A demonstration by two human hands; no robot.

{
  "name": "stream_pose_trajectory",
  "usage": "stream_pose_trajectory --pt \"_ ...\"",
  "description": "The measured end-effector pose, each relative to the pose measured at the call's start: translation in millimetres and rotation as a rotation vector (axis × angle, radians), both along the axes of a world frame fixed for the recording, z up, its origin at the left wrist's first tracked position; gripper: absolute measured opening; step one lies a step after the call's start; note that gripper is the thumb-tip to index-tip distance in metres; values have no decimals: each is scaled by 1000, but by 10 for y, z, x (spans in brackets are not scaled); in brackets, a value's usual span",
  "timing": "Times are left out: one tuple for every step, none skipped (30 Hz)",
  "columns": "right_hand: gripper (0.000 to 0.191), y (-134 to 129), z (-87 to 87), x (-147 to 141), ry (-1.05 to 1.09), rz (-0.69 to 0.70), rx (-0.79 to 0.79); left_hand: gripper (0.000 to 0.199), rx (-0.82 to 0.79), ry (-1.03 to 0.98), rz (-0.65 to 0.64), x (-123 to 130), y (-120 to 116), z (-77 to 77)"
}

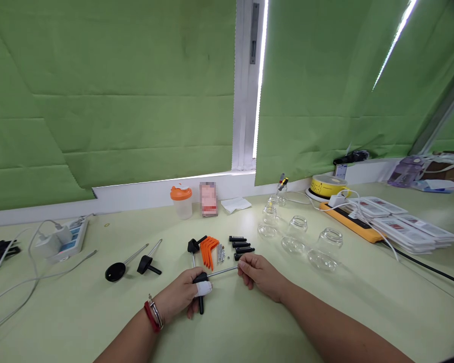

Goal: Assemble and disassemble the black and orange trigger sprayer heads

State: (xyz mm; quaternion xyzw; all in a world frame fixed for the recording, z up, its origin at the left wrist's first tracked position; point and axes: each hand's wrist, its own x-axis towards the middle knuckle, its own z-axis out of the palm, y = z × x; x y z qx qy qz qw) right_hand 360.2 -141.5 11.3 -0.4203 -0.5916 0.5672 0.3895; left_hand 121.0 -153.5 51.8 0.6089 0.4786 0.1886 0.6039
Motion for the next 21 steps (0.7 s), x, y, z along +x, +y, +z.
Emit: stream_pose_trajectory --pt "32 -4 2 1 26 7 2 22 1 4 -1 -1 0 -3" --pt "31 -7 4 2 47 15 3 22 1 8 -2 -1 0 -5" --pt "31 -10 7 2 61 23 3 22 1 10 -4 -1 0 -7" --pt "31 -13 9 3 65 28 2 23 1 11 -3 -1 1 -9" --pt "31 -14 11 3 62 31 -1 23 2 9 -3 -2 1 -11" --pt "31 -15 12 2 56 31 -5 23 3 7 -4 -2 2 -13" --pt "31 -15 13 2 48 30 -7 23 3 3 -4 -3 4 -16" --pt "31 -14 13 1 39 29 -6 24 3 -1 -4 -3 5 -18" --pt "31 -12 12 0 29 28 -3 24 4 -4 -2 -5 6 -21" --pt "31 -9 9 -1 19 26 0 24 3 -4 -1 -6 7 -24" --pt "31 -5 5 -1 8 24 3 24 3 -5 0 -8 8 -26" --pt "32 -1 -1 -1 -4 23 5 24 3 -3 1 -10 9 -29" --pt "32 3 -7 -1 -17 22 5 24 4 0 1 -13 9 -32" --pt "33 6 -13 0 -28 21 3 23 5 1 -2 -15 10 -35" --pt "33 8 -17 1 -31 18 2 23 7 1 -5 -16 11 -37" --pt "32 8 -20 3 -26 17 3 22 10 0 -7 -17 11 -37" --pt "31 7 -21 5 -10 17 5 22 12 -1 -8 -16 12 -36" --pt "29 4 -20 7 12 20 8 22 11 -2 -7 -15 11 -33" --pt "27 0 -18 8 34 27 11 22 10 -1 -7 -12 10 -28" --pt "25 -3 -15 10 53 35 15 21 8 4 -5 -9 9 -23" --pt "25 -6 -12 10 65 44 17 21 7 10 -2 -7 7 -17"
